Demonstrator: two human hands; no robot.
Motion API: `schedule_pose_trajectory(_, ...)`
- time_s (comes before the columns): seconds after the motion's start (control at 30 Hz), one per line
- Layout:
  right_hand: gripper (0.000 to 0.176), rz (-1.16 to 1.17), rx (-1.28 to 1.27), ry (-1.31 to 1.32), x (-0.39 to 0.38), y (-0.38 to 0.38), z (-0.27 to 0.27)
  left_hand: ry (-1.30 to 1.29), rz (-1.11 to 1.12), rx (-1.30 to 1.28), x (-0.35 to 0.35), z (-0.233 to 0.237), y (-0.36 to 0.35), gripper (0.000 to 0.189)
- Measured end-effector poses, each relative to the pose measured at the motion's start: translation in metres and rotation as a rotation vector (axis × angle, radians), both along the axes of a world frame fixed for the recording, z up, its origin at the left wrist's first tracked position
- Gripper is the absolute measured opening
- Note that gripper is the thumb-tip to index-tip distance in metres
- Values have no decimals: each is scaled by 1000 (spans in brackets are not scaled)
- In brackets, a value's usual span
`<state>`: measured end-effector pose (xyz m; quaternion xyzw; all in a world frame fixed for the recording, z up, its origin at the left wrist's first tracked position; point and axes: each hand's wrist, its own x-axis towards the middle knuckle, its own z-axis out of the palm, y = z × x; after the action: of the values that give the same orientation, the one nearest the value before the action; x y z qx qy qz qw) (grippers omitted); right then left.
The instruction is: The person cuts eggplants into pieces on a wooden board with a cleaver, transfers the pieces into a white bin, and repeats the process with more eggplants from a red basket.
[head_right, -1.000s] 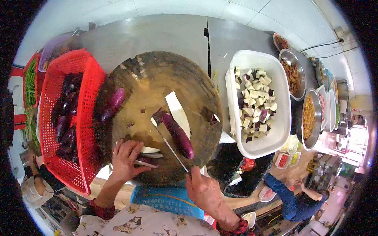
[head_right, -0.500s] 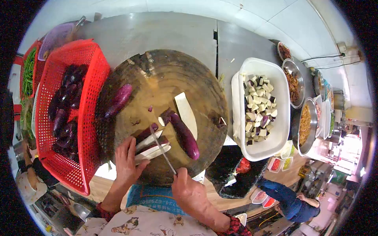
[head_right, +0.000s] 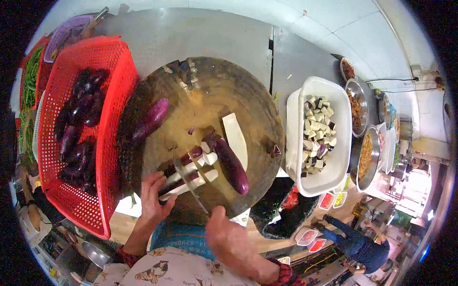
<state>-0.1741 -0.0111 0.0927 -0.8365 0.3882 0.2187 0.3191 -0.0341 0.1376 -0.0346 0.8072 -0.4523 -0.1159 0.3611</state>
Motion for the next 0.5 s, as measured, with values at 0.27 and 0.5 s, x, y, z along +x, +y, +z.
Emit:
schedule_pose_trajectory(0.27, 21, 11, -72, -74, 0, 5, -12, 86, 30, -53, 2, 8, 0, 56)
schedule_pose_trajectory(0.5, 21, 100, -76, -111, 11, 26, -35, 97, 25, -66, 4, -1, 14, 52)
